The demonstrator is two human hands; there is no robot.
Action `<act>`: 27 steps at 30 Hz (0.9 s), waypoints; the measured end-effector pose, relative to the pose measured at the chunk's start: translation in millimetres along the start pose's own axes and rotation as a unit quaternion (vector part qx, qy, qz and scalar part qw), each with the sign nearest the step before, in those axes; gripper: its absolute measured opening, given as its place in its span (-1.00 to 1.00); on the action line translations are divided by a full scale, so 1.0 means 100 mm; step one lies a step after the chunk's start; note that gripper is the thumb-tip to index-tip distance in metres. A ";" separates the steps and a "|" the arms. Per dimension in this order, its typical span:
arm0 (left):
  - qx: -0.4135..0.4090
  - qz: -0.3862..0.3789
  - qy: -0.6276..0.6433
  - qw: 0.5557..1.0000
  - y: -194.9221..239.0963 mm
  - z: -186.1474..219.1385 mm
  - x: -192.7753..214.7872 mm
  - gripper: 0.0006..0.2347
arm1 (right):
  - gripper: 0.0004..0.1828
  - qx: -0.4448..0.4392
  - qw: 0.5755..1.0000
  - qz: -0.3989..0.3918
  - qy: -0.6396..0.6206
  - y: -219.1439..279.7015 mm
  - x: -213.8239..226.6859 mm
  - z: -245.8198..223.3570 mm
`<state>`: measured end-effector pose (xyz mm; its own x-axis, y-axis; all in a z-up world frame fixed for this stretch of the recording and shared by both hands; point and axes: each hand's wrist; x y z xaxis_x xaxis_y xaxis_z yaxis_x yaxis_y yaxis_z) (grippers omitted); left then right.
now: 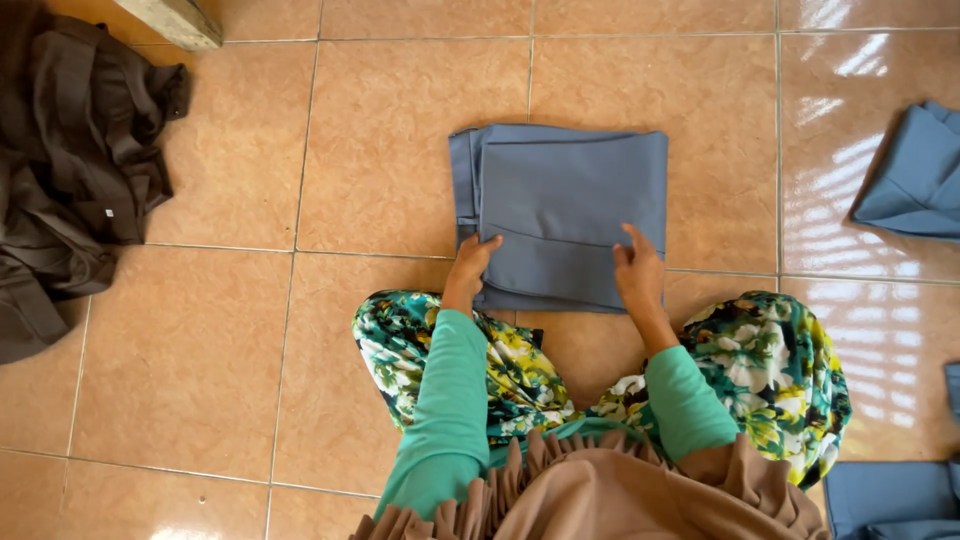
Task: The person sits on a tiled floor and folds multiple pairs of gray trousers by hand. They smooth each pair, fold the legs inward, then fold the garment in half and place it on a growing stack.
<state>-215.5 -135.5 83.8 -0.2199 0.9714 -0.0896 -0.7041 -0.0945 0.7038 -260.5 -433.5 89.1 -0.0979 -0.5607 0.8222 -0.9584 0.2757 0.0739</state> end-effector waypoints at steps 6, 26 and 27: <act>-0.065 0.039 -0.054 0.996 0.27 -0.18 0.34 -0.40 | -0.54 -0.022 0.998 0.021 0.058 0.20 -0.20 0.53; -0.327 0.276 -0.592 0.683 0.31 -0.60 -0.51 -0.57 | -0.44 0.196 0.939 0.106 0.261 0.21 -0.36 -0.03; -0.295 0.326 -0.578 0.687 0.26 -0.59 -0.44 -0.56 | -0.43 0.155 0.948 0.102 0.260 0.20 -0.26 0.05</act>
<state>-263.7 -193.4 64.1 -0.1754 0.1721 0.9693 -0.9366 -0.3327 -0.1104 -278.4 -417.3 66.8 -0.2221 -0.0367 0.9743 -0.9742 0.0497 -0.2202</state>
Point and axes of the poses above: each hand's wrist, its own y-axis away from the middle knuckle, its own x-axis out of the back of the hand, z = x × y, and after that the axes turned 8 degrees about y, right-handed
